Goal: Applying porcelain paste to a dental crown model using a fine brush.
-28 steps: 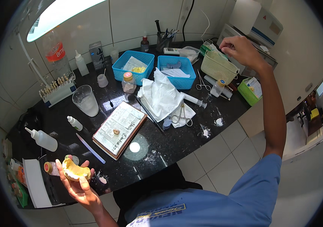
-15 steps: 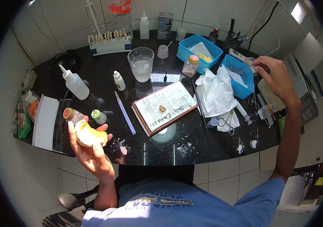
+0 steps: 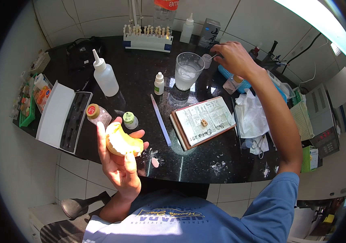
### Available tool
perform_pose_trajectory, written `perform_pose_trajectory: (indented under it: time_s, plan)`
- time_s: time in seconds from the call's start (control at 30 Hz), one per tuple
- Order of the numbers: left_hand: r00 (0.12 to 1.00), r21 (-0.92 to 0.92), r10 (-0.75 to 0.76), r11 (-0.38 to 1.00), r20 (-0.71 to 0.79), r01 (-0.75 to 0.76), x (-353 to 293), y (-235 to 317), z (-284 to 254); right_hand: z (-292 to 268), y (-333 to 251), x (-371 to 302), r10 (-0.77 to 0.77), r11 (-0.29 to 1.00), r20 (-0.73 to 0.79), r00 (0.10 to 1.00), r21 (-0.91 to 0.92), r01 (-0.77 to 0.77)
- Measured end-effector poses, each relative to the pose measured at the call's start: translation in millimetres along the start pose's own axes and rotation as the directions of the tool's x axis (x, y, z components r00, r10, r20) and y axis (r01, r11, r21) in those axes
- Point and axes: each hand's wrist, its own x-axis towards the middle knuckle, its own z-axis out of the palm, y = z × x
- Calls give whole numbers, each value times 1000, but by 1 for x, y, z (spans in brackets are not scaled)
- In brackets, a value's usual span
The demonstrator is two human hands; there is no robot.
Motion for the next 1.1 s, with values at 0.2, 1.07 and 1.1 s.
perform_pose_trajectory:
  time_s: [0.2, 1.07, 1.1]
  plan:
    - [959, -241, -267, 929, 91, 281, 2, 9, -6, 7, 1, 10, 104, 995, 132, 986, -9, -104]
    - [993, -269, -26, 961, 117, 57, -6, -12, -5, -56, -254, -137, 517, 717, -394, 760, 685, -132]
    - [992, -263, -31, 963, 125, 64, -7, -12, -4, -53, -257, -138, 526, 711, -390, 756, 690, -139]
